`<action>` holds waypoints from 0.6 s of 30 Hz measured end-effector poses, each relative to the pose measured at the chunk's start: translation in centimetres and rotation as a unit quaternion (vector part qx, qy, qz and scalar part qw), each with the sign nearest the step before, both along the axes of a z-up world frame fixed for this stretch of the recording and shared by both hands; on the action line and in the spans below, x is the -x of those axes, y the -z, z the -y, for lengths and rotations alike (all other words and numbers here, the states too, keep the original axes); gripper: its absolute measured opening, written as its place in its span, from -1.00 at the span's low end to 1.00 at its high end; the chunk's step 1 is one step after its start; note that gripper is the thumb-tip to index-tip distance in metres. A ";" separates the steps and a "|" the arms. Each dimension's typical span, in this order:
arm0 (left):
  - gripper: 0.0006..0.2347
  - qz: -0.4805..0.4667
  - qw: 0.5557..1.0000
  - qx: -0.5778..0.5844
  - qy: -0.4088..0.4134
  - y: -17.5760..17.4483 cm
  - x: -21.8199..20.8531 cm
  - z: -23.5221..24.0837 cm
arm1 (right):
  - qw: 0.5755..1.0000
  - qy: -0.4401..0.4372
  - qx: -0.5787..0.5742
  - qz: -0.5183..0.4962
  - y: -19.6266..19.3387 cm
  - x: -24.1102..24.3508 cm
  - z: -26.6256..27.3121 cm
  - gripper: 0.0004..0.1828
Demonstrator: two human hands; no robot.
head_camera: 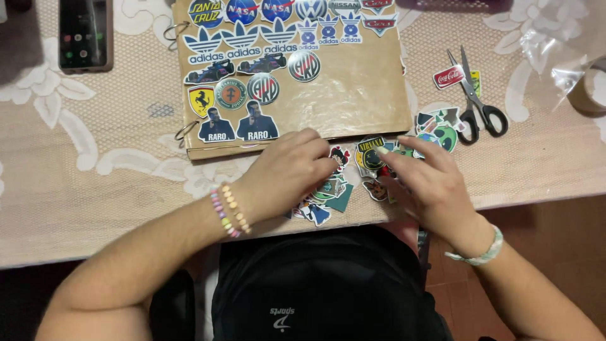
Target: Decorating a notebook cover by peeling and applying various stickers from a collection.
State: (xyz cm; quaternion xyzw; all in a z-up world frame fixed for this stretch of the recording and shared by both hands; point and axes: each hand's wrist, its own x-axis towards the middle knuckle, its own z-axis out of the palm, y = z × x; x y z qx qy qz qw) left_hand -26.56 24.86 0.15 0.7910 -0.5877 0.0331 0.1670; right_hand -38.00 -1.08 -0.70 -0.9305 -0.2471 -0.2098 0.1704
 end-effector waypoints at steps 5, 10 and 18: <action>-0.91 0.021 0.999 0.037 0.031 0.6 -1.6 1.0 | 1.000 0.022 0.020 0.011 2.0 -0.5 -0.8 -0.46; -0.89 -0.021 0.995 0.054 -0.083 -1.5 -1.1 -5.2 | 0.991 0.062 0.080 0.084 2.8 -0.1 1.4 -0.59; -0.49 -0.134 0.956 -0.002 -0.261 0.8 5.0 -10.7 | 0.996 0.083 0.025 0.026 0.8 0.7 2.4 -0.68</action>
